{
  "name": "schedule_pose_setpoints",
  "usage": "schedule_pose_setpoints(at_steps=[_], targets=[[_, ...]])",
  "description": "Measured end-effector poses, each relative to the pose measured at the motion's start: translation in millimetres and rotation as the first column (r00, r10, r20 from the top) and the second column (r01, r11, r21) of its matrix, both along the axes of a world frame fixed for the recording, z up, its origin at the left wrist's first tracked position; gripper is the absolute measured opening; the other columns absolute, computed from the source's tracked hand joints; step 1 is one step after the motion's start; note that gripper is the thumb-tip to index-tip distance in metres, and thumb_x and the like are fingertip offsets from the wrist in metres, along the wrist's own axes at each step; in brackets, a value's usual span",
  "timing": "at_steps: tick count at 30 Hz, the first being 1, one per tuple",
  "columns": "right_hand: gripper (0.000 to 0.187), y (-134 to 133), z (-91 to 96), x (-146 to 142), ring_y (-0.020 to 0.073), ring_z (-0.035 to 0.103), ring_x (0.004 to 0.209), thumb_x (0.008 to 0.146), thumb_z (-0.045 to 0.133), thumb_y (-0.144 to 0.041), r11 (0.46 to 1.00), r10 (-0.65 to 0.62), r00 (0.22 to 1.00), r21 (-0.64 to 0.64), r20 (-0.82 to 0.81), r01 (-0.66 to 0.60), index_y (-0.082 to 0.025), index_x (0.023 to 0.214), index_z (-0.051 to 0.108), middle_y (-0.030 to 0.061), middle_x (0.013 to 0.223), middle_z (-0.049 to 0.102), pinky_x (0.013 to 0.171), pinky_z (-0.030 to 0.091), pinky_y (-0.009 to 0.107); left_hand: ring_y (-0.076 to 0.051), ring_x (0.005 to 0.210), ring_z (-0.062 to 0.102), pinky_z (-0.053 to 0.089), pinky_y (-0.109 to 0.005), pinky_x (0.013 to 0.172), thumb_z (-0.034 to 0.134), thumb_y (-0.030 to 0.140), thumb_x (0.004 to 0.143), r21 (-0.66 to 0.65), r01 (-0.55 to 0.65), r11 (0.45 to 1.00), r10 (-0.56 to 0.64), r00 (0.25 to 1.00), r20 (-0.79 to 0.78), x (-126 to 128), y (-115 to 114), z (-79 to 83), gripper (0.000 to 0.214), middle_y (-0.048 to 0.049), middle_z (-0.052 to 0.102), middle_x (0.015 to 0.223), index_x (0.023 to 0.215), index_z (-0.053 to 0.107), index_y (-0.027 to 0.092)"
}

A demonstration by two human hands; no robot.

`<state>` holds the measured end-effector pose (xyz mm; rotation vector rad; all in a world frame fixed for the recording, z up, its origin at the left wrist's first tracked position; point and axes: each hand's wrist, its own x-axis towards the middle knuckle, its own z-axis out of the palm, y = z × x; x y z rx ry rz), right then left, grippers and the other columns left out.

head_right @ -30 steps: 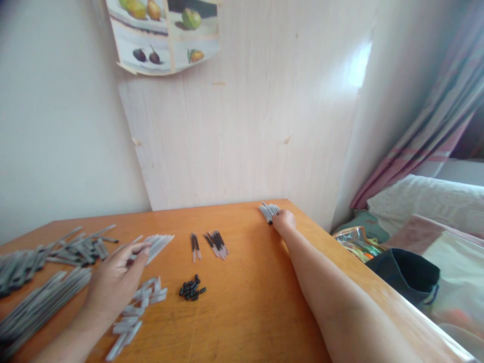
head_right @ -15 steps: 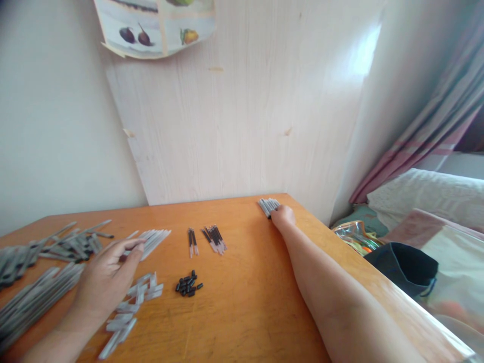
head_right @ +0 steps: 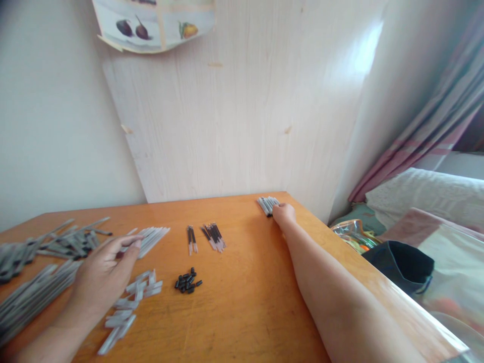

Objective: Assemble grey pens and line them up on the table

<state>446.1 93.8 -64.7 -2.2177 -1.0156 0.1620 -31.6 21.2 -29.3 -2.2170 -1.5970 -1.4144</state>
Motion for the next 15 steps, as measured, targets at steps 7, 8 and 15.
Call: schedule_pose_setpoints(at_steps=[7, 8, 15], targets=[[0.024, -1.1, -3.9, 6.2, 0.0172, 0.061, 0.063, 0.081, 0.057, -0.031, 1.000, 0.026, 1.000, -0.002, 0.005, -0.026, -0.013, 0.079, 0.073, 0.0082, 0.068, 0.068, 0.050, 0.035, 0.024, -0.024, 0.097, 0.066, 0.051, -0.039, 0.093, 0.050, 0.047, 0.088, -0.006, -0.005, 1.000, 0.005, 1.000, 0.004, -0.3, 0.0, 0.1, 0.031, -0.0061, 0.072, 0.108, 0.098, 0.069, 0.025], [0.022, -0.6, -4.3, 6.6, 0.0176, 0.062, 0.065, 0.079, 0.059, -0.031, 0.999, 0.037, 0.999, -0.007, 0.015, -0.037, -0.014, 0.079, 0.073, 0.0084, 0.070, 0.069, 0.051, 0.036, 0.024, -0.024, 0.098, 0.066, 0.051, -0.039, 0.093, 0.050, 0.047, 0.088, -0.009, -0.002, 1.000, 0.002, 1.000, 0.003, -0.6, 0.5, -0.5, 0.031, -0.0061, 0.072, 0.108, 0.098, 0.069, 0.025], [0.021, 3.1, -5.1, 7.0, 0.0218, 0.065, 0.073, 0.075, 0.065, -0.032, 0.995, 0.088, 0.994, -0.055, 0.069, -0.085, -0.013, 0.080, 0.074, 0.0111, 0.071, 0.068, 0.062, 0.045, 0.027, -0.025, 0.105, 0.065, 0.049, -0.039, 0.097, 0.050, 0.046, 0.088, -0.001, -0.002, 1.000, 0.002, 1.000, -0.009, -1.7, 2.9, -2.2, 0.029, -0.0065, 0.071, 0.111, 0.099, 0.068, 0.025]])
